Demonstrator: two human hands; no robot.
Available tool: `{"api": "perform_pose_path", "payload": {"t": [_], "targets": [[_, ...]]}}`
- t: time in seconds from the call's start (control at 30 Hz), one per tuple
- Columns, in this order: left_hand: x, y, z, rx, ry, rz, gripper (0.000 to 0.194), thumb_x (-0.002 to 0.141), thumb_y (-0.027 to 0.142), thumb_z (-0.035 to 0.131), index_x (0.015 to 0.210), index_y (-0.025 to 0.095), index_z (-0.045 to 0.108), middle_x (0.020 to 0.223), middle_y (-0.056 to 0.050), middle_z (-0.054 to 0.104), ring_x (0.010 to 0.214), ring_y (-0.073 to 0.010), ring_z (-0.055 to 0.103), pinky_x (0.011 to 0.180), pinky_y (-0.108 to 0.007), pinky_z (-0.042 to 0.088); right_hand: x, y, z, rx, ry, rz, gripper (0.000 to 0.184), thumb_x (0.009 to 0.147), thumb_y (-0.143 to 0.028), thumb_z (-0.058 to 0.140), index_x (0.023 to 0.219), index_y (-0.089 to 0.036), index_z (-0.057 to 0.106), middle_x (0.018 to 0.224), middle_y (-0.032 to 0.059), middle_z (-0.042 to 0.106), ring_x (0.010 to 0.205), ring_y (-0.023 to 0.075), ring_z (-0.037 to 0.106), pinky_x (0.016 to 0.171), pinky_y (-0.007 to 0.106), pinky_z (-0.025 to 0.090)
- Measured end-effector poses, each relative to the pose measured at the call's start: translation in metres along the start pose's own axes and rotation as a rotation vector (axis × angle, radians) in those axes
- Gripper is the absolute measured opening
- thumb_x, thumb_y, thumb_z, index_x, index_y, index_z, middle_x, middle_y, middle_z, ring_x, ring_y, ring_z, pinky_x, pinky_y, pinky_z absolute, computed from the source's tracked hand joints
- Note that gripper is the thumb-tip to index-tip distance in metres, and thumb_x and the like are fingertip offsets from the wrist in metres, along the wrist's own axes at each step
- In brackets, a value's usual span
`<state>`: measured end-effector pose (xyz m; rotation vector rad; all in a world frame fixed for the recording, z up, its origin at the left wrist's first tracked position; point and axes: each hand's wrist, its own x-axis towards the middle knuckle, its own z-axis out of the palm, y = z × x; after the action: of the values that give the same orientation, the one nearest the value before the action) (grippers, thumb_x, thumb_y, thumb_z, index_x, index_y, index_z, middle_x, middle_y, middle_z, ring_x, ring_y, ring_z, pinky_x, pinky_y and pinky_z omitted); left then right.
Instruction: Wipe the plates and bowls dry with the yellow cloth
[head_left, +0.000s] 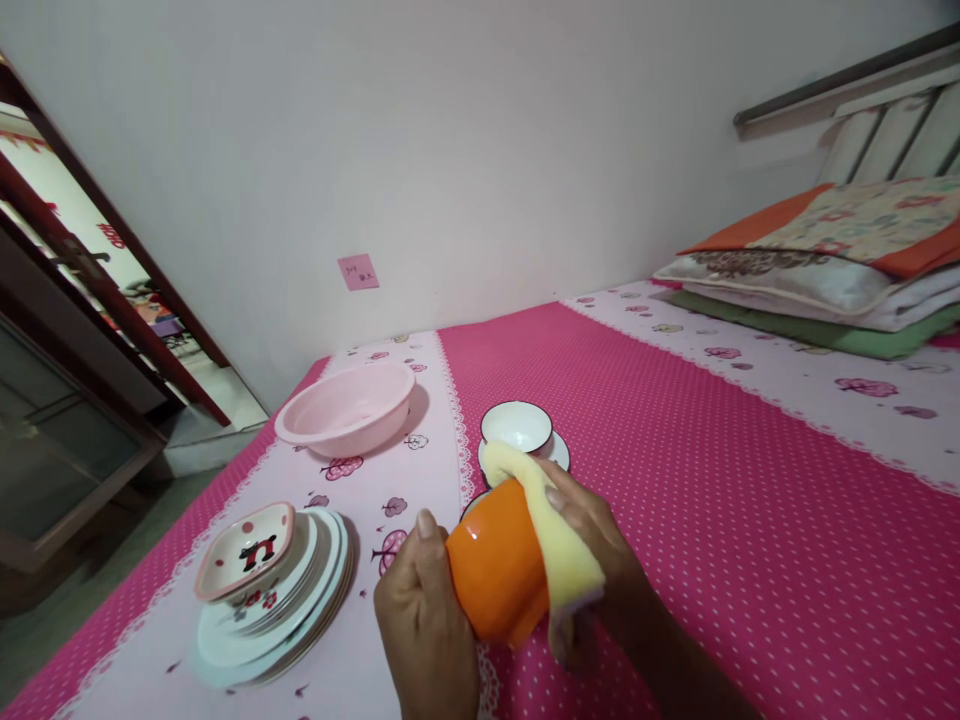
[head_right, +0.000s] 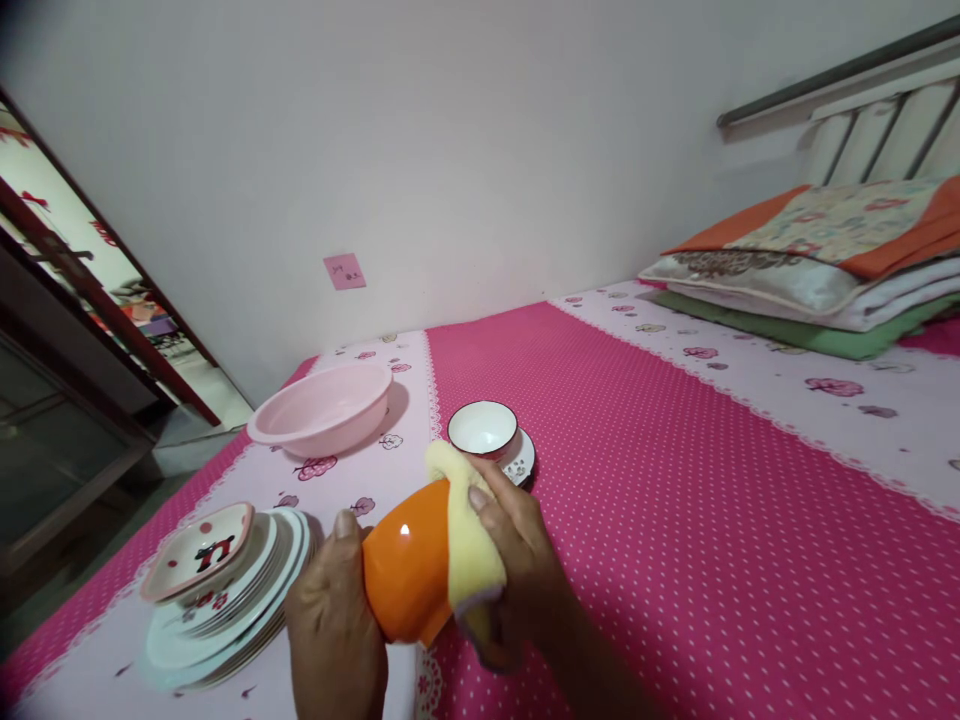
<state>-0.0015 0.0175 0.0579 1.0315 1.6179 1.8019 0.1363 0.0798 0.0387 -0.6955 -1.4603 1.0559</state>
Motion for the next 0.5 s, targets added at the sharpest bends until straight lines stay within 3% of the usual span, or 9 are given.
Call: {"api": "perform_pose_path", "payload": {"t": [0.07, 0.17, 0.27, 0.37, 0.5], "targets": [[-0.002, -0.003, 0.002, 0.109, 0.009, 0.069, 0.056, 0.093, 0.064, 0.06, 0.058, 0.024, 0.044, 0.053, 0.003, 0.042, 0.05, -0.014, 0.039, 0.045, -0.026, 0.032, -0.004, -0.013, 0.001, -0.15, -0.057, -0.103, 0.047, 0.102, -0.04, 0.047, 0.14, -0.017, 0.063, 0.13, 0.0136, 0.073, 0.112, 0.0303, 0.072, 0.096, 0.043, 0.06], [-0.002, -0.009, 0.003, 0.266, -0.066, 0.209, 0.054, 0.098, 0.058, 0.055, 0.057, 0.022, 0.046, 0.049, 0.002, 0.044, 0.049, -0.0137, 0.041, 0.048, -0.026, 0.031, -0.011, -0.025, 0.007, -0.466, -0.114, -0.375, 0.045, 0.095, -0.029, 0.056, 0.137, -0.013, 0.062, 0.135, 0.0161, 0.068, 0.13, 0.0322, 0.06, 0.117, 0.051, 0.045], [0.0, -0.013, 0.001, 0.306, -0.085, 0.254, 0.053, 0.099, 0.056, 0.052, 0.058, 0.022, 0.048, 0.05, 0.002, 0.046, 0.049, -0.0138, 0.042, 0.049, -0.027, 0.032, -0.013, -0.023, 0.013, -0.551, -0.137, -0.468, 0.043, 0.095, -0.025, 0.055, 0.136, -0.013, 0.06, 0.131, 0.0164, 0.068, 0.128, 0.0309, 0.059, 0.117, 0.052, 0.044], [-0.002, -0.007, 0.0, 0.258, -0.059, 0.207, 0.055, 0.1, 0.057, 0.052, 0.058, 0.022, 0.044, 0.052, 0.002, 0.042, 0.051, -0.0136, 0.04, 0.049, -0.026, 0.031, -0.01, -0.016, 0.012, -0.439, -0.087, -0.431, 0.04, 0.096, -0.028, 0.054, 0.133, -0.016, 0.061, 0.13, 0.0149, 0.068, 0.126, 0.0301, 0.061, 0.113, 0.049, 0.048], [-0.006, 0.001, 0.005, 0.018, 0.089, 0.034, 0.055, 0.095, 0.059, 0.061, 0.06, 0.023, 0.042, 0.056, 0.004, 0.037, 0.053, -0.0123, 0.033, 0.046, -0.025, 0.028, -0.003, -0.012, 0.003, -0.105, -0.079, -0.146, 0.039, 0.101, -0.039, 0.048, 0.131, -0.02, 0.065, 0.114, 0.0103, 0.074, 0.104, 0.0275, 0.071, 0.09, 0.039, 0.059]]}}
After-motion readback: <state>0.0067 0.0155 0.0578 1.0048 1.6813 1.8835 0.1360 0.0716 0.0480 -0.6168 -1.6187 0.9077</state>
